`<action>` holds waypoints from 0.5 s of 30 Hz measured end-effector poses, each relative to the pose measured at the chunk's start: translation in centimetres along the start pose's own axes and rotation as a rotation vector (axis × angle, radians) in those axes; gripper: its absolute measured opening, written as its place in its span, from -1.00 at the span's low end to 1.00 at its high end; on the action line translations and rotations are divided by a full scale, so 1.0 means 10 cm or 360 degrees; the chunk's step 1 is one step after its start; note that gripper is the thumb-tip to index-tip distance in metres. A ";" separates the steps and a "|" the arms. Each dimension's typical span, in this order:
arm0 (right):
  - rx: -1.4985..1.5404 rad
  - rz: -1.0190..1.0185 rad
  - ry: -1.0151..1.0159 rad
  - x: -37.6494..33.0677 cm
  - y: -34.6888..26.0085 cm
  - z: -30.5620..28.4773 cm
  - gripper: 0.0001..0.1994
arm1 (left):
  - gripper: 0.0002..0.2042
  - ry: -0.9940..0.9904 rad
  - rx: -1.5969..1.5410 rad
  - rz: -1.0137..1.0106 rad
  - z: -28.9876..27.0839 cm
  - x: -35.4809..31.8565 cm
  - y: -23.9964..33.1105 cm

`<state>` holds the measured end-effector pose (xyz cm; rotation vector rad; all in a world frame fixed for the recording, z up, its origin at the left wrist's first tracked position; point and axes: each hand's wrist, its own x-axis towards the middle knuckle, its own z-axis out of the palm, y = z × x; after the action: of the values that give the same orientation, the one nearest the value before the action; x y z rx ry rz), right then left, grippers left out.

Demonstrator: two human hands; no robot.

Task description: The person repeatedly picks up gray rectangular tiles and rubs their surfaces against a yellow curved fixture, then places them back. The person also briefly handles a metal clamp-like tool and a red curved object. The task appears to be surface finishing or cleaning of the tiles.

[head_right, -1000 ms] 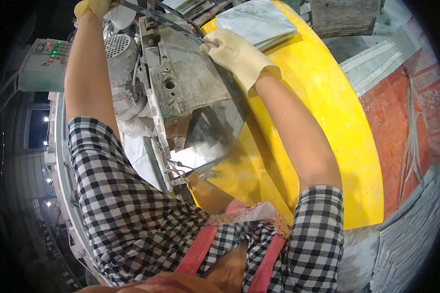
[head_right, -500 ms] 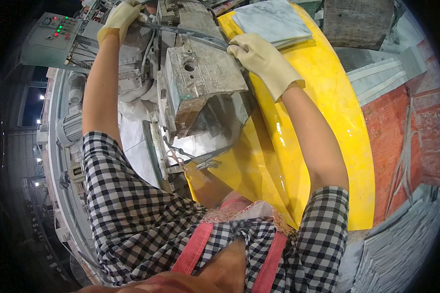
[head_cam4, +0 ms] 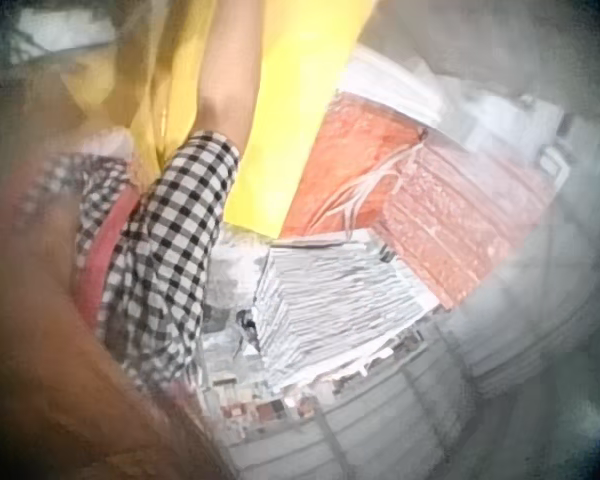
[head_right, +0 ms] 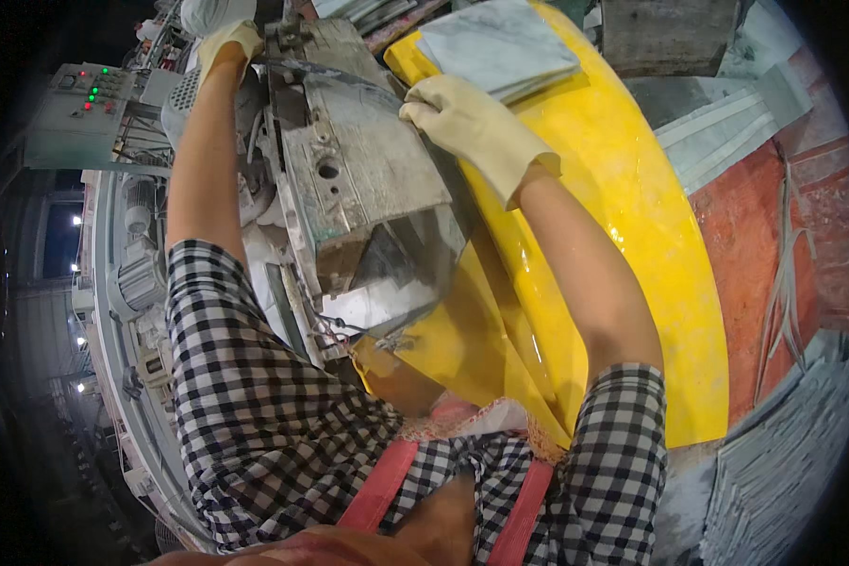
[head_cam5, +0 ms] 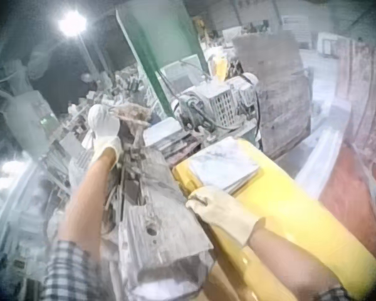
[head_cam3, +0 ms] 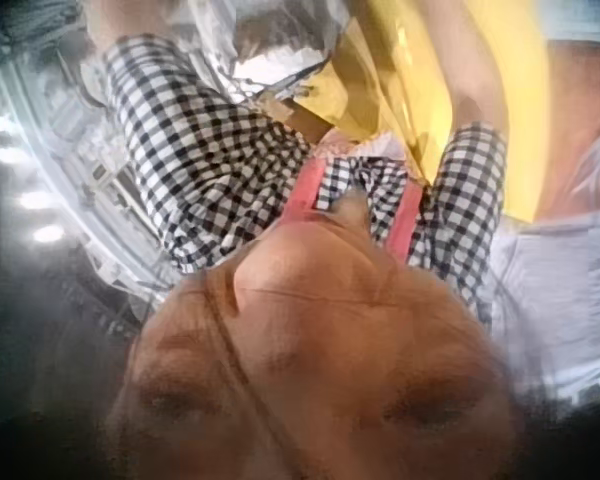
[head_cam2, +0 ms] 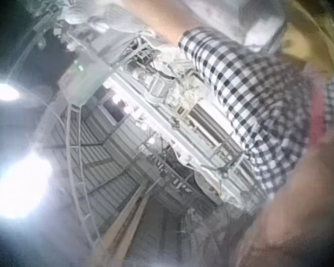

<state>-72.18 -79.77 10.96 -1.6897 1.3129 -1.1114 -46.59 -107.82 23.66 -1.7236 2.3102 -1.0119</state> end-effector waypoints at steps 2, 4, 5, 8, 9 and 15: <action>0.0133 0.0190 -0.0072 -0.14 -0.01 -0.01 -0.70 | -0.64 -0.0180 0.0029 0.0301 0.16 0.05 -0.16; 0.0288 0.0197 -0.0057 -0.30 -0.01 -0.02 -0.70 | -0.64 -0.0136 -0.0246 0.0599 0.32 0.07 -0.39; 0.0356 0.0226 -0.0020 -0.40 -0.02 -0.02 -0.71 | -0.64 -0.0179 -0.0462 0.0710 0.40 0.04 -0.45; 0.0557 0.0361 -0.0036 -0.55 -0.06 -0.01 -0.75 | -0.64 -0.0168 -0.0687 0.0612 0.48 -0.13 -0.52; 0.0832 0.0356 -0.0051 -0.62 -0.08 0.00 -0.79 | -0.64 -0.0128 -0.0665 0.0613 0.43 -0.23 -0.50; 0.0874 0.0295 -0.0026 -0.72 -0.10 -0.02 -0.81 | -0.60 0.0040 -0.0909 0.0715 -0.39 -0.89 -0.15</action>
<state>-72.85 -72.52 10.49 -1.1479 1.0069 -1.2066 -43.89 -98.43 24.77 -1.1997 3.0026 -0.3113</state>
